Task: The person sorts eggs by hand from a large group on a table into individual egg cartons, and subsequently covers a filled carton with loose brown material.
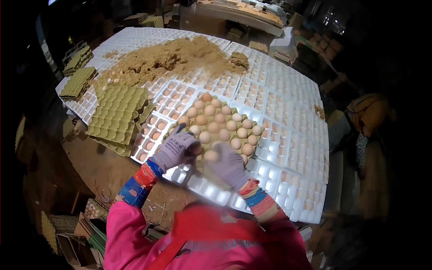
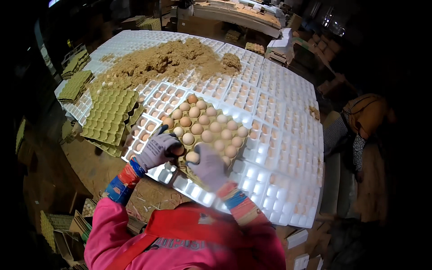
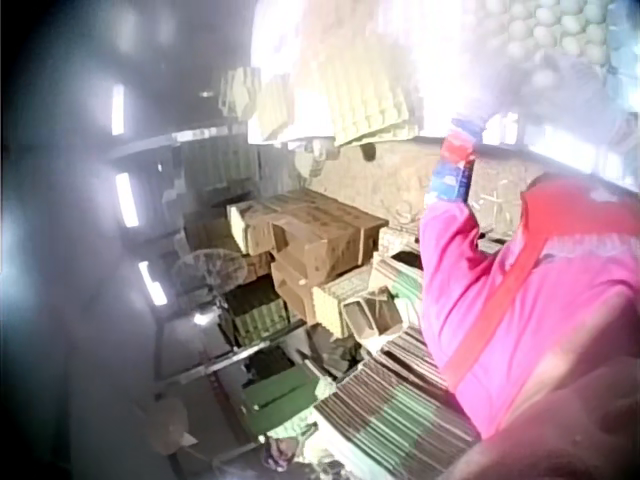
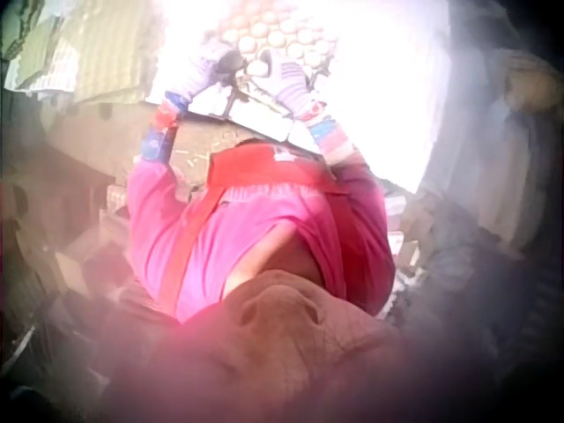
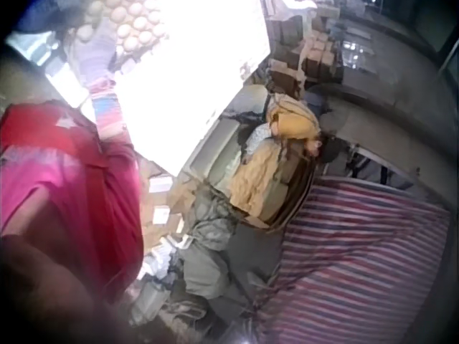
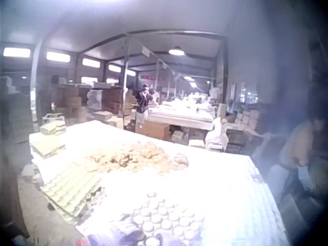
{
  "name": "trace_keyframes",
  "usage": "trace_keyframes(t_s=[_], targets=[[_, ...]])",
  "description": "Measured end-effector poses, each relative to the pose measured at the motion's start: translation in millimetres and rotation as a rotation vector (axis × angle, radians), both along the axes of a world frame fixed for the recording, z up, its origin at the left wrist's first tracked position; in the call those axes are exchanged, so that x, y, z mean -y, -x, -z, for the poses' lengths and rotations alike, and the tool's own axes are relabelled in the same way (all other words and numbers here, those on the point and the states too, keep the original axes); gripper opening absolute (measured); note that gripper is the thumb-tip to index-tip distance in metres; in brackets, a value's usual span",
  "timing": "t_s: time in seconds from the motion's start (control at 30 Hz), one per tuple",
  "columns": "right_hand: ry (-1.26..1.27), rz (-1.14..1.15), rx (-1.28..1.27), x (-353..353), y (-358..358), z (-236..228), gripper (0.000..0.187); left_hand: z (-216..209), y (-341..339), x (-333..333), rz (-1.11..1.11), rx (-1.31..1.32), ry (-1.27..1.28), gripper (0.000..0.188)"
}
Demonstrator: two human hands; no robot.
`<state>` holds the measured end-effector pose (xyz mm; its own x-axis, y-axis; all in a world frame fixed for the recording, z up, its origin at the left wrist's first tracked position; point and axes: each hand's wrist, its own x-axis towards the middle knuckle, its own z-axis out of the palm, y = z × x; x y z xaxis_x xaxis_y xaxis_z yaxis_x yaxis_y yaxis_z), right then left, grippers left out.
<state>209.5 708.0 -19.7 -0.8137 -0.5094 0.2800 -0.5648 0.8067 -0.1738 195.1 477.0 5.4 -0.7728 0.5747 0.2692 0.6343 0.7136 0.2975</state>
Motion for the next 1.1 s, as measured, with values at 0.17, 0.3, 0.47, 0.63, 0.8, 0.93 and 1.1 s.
trace_keyframes(t_s=[0.17, 0.3, 0.47, 0.63, 0.8, 0.93, 1.1], targets=[[1.421, 0.107, 1.006, -64, 23, -41, 0.024, -17, 4, 21, -0.124, 0.706, -1.627, 0.043], [0.270, 0.150, 0.130, -11, 22, -43, 0.030, -24, 27, -3, -0.380, 0.575, -0.668, 0.030], [-0.057, 0.086, 0.190, 3, 47, -30, 0.030, -3, 41, -43, -0.056, 0.012, 0.484, 0.054], [0.839, 0.083, 0.775, -60, 45, -72, 0.036, -18, 63, -14, -0.048, 0.357, -0.169, 0.054], [0.257, 0.204, 0.250, -41, 56, -59, 0.041, -21, 94, -16, 0.110, 0.359, -0.542, 0.053], [-0.302, 0.337, 0.170, 19, 84, -19, 0.020, -32, 85, -68, -0.111, 0.100, 0.489, 0.045], [0.505, 0.338, 0.262, -64, 30, -49, 0.053, -44, 92, -66, -0.122, 0.035, 0.409, 0.037]])
